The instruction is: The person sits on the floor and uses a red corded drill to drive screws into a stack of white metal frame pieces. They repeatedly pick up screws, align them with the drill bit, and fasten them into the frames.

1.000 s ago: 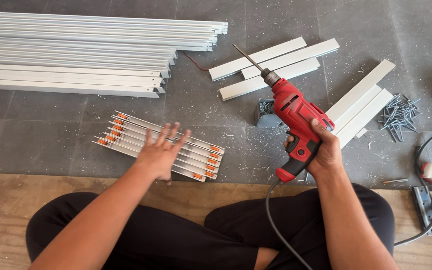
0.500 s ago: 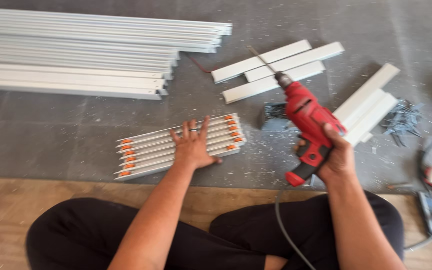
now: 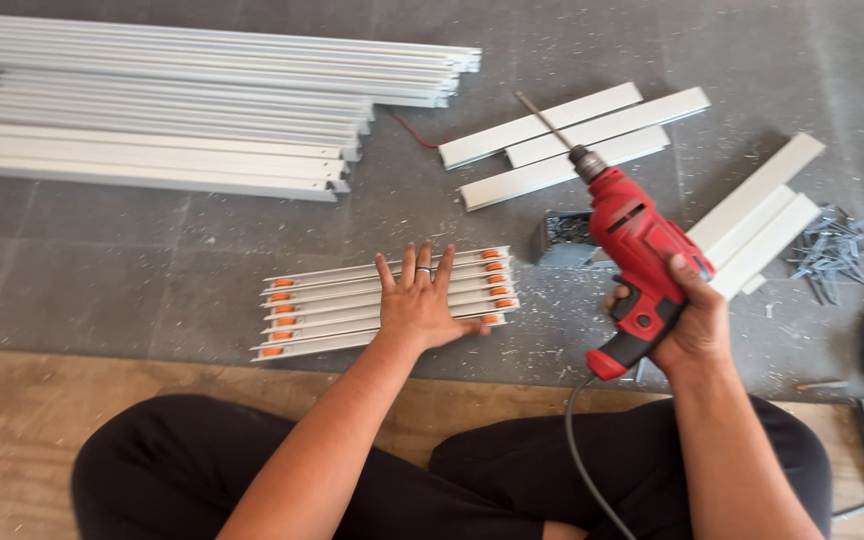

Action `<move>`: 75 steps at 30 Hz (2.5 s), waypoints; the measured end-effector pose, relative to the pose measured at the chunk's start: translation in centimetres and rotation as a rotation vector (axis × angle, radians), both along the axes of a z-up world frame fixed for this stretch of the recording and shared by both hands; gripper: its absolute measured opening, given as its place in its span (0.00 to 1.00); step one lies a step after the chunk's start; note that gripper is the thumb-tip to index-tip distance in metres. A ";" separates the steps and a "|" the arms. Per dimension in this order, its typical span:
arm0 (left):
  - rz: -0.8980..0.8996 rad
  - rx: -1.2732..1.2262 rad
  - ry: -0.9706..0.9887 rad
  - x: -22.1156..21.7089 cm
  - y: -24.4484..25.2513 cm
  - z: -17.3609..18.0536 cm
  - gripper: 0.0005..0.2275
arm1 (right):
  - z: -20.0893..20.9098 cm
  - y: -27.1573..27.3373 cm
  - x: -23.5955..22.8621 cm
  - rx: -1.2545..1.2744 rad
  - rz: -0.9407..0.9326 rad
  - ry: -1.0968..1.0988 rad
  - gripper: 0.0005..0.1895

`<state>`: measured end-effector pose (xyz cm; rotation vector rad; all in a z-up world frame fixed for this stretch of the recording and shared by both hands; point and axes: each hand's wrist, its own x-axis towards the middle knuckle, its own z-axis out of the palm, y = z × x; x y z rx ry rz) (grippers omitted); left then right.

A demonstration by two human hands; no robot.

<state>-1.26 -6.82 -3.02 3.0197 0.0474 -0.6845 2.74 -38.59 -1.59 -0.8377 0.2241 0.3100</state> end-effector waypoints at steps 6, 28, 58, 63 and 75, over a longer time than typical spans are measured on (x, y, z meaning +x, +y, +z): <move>-0.097 -0.176 -0.211 2.7 -5.2 -0.7 0.44 | 0.0 -0.2 0.2 0.046 -0.008 0.028 0.30; 0.075 -0.083 -0.211 4.7 -8.7 -0.5 0.29 | 1.5 -0.2 0.4 0.075 -0.071 0.082 0.31; 0.586 -1.279 -0.503 13.6 -6.2 -4.5 0.06 | 1.5 -0.3 0.3 0.042 -0.031 0.068 0.31; 1.138 -1.932 -0.437 12.9 2.1 -4.2 0.13 | 1.7 0.0 -0.3 0.016 0.126 -0.041 0.33; 1.295 -2.119 -0.419 9.8 8.0 -1.4 0.14 | 1.5 1.4 -1.2 -0.192 0.294 -0.043 0.32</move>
